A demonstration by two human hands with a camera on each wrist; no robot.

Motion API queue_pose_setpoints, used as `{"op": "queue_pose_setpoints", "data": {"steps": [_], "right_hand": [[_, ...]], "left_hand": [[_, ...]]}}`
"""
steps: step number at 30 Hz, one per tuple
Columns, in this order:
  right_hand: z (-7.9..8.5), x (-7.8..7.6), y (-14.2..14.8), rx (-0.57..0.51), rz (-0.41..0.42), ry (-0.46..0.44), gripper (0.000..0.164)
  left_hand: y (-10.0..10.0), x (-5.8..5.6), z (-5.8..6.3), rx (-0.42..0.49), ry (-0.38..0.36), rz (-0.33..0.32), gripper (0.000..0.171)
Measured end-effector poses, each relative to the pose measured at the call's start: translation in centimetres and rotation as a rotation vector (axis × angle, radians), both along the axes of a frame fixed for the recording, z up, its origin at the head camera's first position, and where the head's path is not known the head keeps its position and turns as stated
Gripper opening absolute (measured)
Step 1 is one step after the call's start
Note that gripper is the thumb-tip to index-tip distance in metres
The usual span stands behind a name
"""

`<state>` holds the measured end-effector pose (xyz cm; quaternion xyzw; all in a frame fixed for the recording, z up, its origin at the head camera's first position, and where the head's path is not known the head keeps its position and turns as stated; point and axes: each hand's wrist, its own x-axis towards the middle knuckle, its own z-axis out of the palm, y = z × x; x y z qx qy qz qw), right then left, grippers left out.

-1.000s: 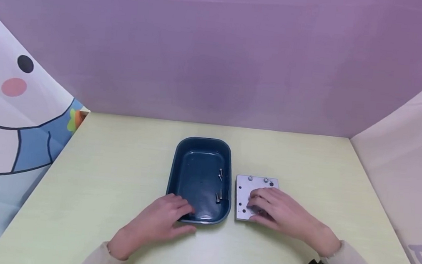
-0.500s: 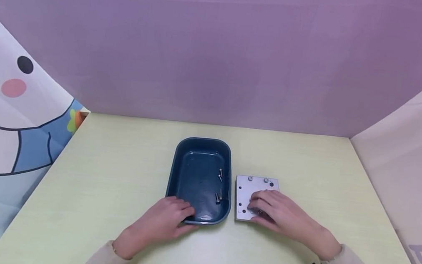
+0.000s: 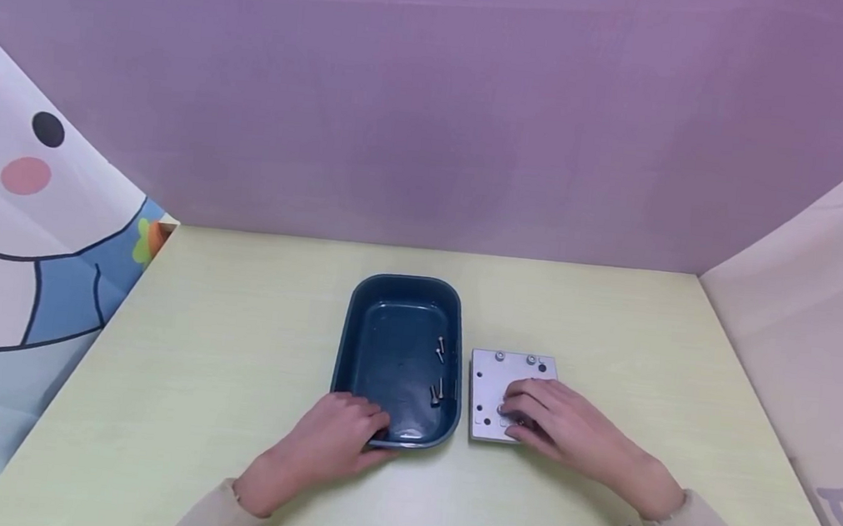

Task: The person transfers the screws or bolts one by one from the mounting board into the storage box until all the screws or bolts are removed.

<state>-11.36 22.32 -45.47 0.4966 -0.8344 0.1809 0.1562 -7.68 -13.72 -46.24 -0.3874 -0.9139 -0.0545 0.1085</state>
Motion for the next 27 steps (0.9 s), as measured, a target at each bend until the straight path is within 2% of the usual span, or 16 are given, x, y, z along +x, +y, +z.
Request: {"op": "queue_pose_setpoints", "data": {"steps": [8,27], "right_hand": [[-0.2,-0.1,0.4,-0.032,-0.006,0.013,0.024],[-0.3,0.2,1.2,-0.021,-0.031,0.029,0.025]], "left_hand": [[0.4,0.2,0.0,-0.011,0.018,0.032,0.042],[0.7,0.1,0.0,-0.032,0.033,0.045,0.044]]}}
